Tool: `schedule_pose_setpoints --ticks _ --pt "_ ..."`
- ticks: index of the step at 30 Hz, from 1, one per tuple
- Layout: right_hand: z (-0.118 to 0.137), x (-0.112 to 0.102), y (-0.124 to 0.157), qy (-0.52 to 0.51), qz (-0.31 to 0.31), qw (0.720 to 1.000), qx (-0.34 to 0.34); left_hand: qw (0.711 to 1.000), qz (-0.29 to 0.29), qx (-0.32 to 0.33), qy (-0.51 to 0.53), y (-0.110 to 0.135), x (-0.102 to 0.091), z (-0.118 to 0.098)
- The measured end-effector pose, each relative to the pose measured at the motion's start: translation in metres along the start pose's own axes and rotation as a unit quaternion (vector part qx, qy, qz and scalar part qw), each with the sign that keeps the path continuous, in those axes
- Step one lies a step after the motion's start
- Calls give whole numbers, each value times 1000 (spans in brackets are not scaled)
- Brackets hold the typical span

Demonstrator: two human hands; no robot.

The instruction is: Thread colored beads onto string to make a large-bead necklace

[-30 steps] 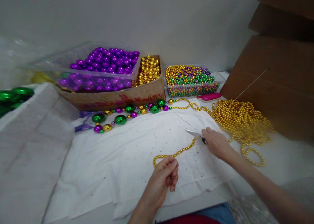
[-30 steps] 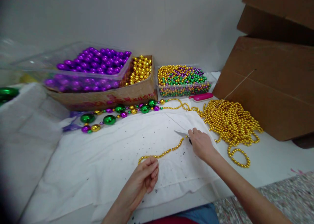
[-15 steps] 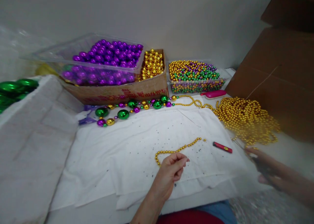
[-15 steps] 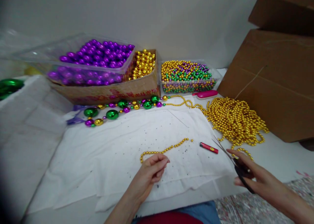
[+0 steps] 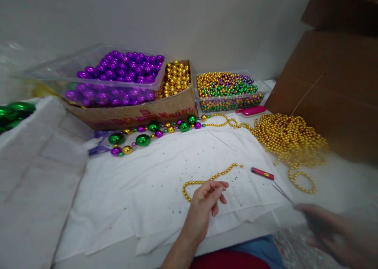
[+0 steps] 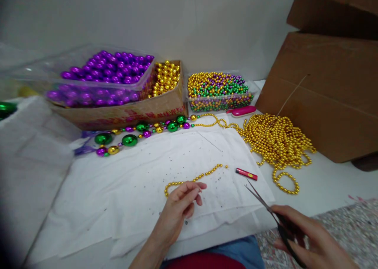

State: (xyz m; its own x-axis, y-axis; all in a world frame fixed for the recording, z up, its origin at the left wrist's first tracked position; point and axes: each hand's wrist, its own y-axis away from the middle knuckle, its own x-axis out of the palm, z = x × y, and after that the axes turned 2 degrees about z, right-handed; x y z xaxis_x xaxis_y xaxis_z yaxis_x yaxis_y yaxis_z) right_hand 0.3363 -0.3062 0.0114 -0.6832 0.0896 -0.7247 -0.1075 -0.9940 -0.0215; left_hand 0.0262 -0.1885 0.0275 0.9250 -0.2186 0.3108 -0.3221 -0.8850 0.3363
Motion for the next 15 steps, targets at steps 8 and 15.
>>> schedule_pose_setpoints --ticks 8,15 --pt "43 81 -17 -7 125 989 -84 999 18 -18 28 4 8 6" --pt "45 84 -8 -27 177 978 -103 1000 9 -12 16 3 8 14"
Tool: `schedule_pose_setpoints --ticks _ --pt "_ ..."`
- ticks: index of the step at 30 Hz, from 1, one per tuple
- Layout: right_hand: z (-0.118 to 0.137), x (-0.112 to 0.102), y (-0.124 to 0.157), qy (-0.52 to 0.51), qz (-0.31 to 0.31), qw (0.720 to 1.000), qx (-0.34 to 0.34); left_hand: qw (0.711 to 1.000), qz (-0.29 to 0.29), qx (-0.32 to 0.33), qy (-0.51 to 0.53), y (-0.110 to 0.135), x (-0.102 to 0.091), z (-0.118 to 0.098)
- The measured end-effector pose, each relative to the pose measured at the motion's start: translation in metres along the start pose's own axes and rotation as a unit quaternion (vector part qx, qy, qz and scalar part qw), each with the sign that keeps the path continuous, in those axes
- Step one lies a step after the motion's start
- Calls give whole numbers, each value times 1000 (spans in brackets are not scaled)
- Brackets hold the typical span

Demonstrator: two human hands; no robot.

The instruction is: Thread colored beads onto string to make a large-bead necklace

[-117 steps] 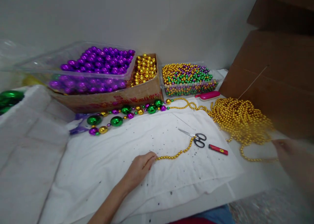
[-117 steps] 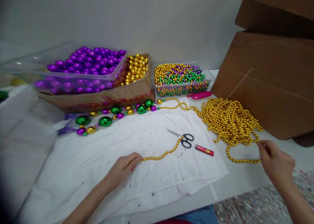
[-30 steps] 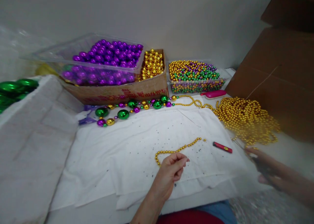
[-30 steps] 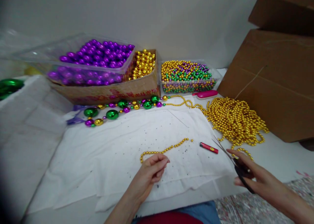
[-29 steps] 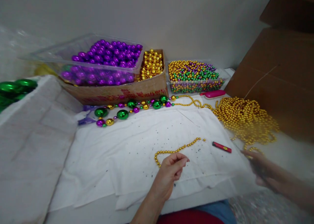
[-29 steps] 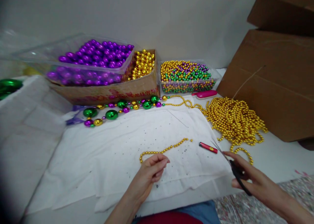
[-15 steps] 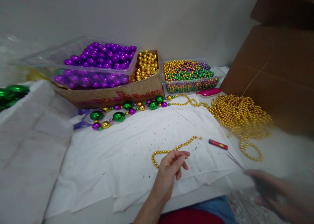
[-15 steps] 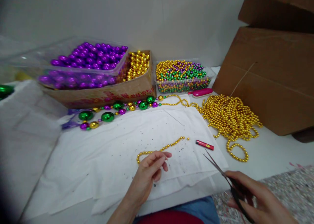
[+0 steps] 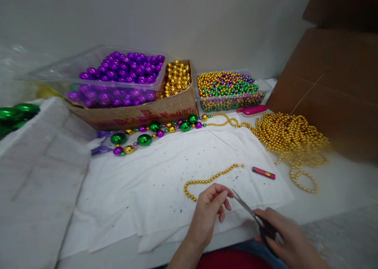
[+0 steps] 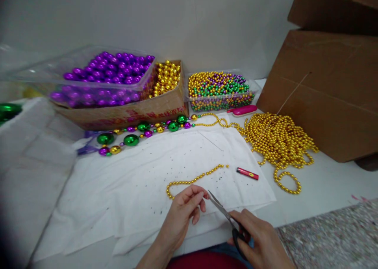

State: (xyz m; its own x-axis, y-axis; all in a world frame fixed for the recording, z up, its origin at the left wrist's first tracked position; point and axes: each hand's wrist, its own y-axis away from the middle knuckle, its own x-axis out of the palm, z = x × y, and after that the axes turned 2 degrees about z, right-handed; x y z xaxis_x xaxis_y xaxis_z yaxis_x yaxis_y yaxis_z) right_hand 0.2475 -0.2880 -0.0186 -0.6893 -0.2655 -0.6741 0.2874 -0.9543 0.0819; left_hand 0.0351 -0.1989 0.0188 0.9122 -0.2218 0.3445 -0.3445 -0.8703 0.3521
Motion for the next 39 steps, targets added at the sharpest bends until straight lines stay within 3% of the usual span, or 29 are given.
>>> schedule_pose_setpoints --ticks 12,20,32,39 --pt "13 -5 -6 57 2 998 -3 992 43 -20 -119 -1 -4 7" --pt "13 -12 -3 107 9 994 -16 992 62 -22 -111 1 0 2" --pt "11 -16 -1 142 -29 989 -41 993 74 -38 -87 1 0 3" --pt "12 -12 1 79 -21 995 -49 992 64 -53 -98 3 1 0"
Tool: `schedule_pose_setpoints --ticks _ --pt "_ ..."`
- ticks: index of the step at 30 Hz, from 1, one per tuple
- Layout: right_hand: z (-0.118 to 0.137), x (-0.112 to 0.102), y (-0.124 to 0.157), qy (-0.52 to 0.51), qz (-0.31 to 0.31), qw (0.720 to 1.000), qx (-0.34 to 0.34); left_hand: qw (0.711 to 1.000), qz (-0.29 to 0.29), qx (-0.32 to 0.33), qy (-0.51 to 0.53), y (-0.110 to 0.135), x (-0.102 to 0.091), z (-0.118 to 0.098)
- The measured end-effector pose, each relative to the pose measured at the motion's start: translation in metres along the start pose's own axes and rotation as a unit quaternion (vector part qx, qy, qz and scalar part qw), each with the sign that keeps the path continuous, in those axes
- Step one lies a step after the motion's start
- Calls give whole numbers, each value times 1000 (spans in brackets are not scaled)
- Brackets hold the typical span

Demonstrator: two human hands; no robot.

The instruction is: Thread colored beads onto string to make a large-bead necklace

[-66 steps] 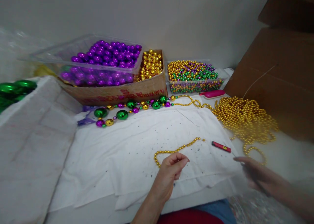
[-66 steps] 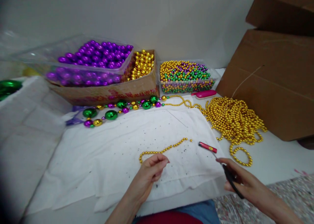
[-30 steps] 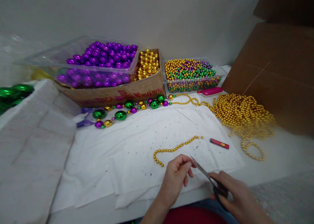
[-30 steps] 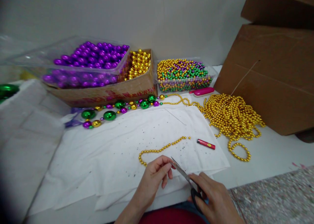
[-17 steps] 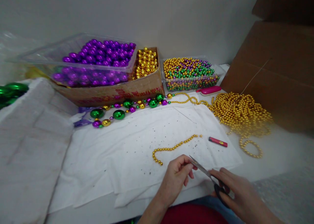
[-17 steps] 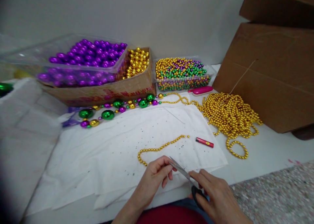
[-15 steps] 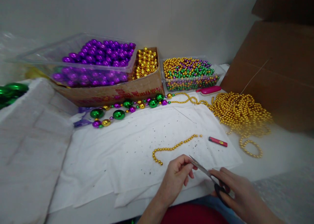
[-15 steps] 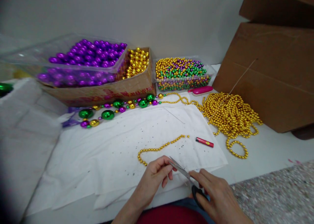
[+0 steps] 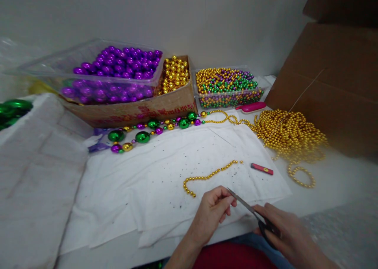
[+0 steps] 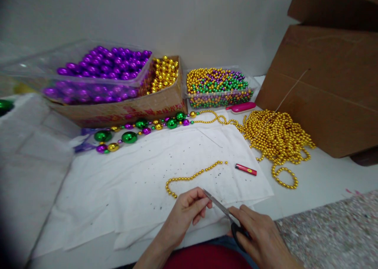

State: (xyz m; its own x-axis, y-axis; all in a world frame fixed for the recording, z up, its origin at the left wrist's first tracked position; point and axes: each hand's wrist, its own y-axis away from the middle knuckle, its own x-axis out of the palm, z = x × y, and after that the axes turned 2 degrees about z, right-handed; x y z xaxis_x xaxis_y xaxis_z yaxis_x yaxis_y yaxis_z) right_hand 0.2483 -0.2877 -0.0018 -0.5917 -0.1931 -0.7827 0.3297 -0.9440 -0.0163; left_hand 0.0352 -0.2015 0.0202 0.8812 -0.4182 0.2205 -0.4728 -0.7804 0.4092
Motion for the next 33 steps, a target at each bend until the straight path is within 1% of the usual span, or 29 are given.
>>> schedule_pose_setpoints --ticks 3,6,9,12,16,20,22,24,26,27,29,31,33 --pt "5 6 1 -50 -10 999 12 1000 1 -6 -8 1 0 -3" --pt "10 11 4 -78 -26 996 17 1000 8 5 -22 1 -1 -5" --pt "15 13 3 -90 -13 995 39 999 24 8 -32 2 -2 -4" --pt "21 8 -1 -101 8 994 50 999 37 10 -30 5 -2 -2" --pt "25 3 -4 -113 11 992 48 998 48 13 -34 8 -2 -2" --pt "21 10 3 -145 14 989 35 998 44 6 -46 8 -2 -2" --pt "17 16 7 -155 0 987 33 997 39 10 -61 7 -1 -2" --pt "9 17 7 -134 -46 989 52 997 32 12 -74 6 -2 0" --pt "-3 8 4 -93 -100 985 106 996 24 10 -82 6 -3 1" --pt "-11 -1 2 -73 -123 980 141 996 19 7 -82 6 -5 1" --pt "-31 -26 -3 -21 -153 965 211 997 10 3 -81 7 -10 2" --pt "-51 -55 -6 64 -163 950 260 997 -1 -1 -77 7 -15 1" --pt "-68 -77 -11 157 -143 940 267 997 -20 -1 -70 7 -19 0"
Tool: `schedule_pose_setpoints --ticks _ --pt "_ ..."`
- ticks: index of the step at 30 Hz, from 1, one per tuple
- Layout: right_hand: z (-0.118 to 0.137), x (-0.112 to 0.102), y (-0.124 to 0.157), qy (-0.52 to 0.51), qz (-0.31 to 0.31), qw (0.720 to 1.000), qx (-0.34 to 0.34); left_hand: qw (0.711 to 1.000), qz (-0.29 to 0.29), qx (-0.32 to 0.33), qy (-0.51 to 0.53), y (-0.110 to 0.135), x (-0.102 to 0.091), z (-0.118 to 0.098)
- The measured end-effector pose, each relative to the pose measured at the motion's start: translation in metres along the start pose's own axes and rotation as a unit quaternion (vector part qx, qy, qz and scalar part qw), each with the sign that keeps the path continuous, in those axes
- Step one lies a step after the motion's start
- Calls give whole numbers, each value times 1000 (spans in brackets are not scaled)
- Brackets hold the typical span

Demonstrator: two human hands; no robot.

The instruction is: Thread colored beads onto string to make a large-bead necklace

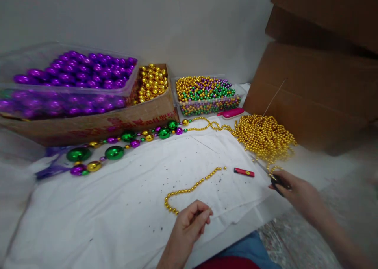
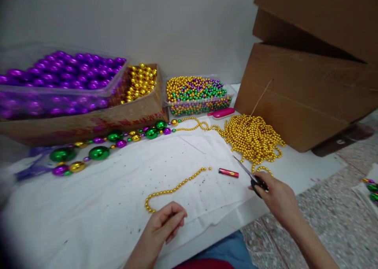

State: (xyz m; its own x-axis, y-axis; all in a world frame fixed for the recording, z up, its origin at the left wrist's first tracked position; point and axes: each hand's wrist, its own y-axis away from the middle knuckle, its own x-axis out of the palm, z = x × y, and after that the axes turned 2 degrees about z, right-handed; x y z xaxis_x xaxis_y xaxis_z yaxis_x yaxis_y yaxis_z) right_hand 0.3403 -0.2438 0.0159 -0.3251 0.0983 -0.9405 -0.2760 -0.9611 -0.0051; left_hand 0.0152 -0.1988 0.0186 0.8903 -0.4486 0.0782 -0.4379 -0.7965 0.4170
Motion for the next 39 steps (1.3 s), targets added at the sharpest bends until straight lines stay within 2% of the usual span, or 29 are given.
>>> schedule_pose_setpoints --ticks 2,4,9,12,19,23,27,34,39 --pt "-7 -4 -16 68 13 997 -32 1000 -18 1 12 -1 -2 -1" --pt "-5 1 -27 98 31 993 -51 999 -29 4 25 -2 -3 -1" --pt "12 24 -43 108 15 993 -37 998 -53 0 41 1 -6 -2" --pt "13 26 -45 106 12 993 -45 996 -71 -4 47 3 -10 -2" --pt "1 19 -39 152 47 986 -52 996 -77 -1 54 -2 -13 -2" --pt "8 24 -41 189 50 979 -47 996 -70 -1 57 -5 -12 -2" --pt "16 31 -48 211 45 976 -39 994 -89 -4 62 0 -16 -2" --pt "25 36 -59 198 32 979 -37 989 -119 -20 80 3 -19 0" --pt "40 44 -89 146 32 988 -42 990 -112 -20 78 2 -13 -6"
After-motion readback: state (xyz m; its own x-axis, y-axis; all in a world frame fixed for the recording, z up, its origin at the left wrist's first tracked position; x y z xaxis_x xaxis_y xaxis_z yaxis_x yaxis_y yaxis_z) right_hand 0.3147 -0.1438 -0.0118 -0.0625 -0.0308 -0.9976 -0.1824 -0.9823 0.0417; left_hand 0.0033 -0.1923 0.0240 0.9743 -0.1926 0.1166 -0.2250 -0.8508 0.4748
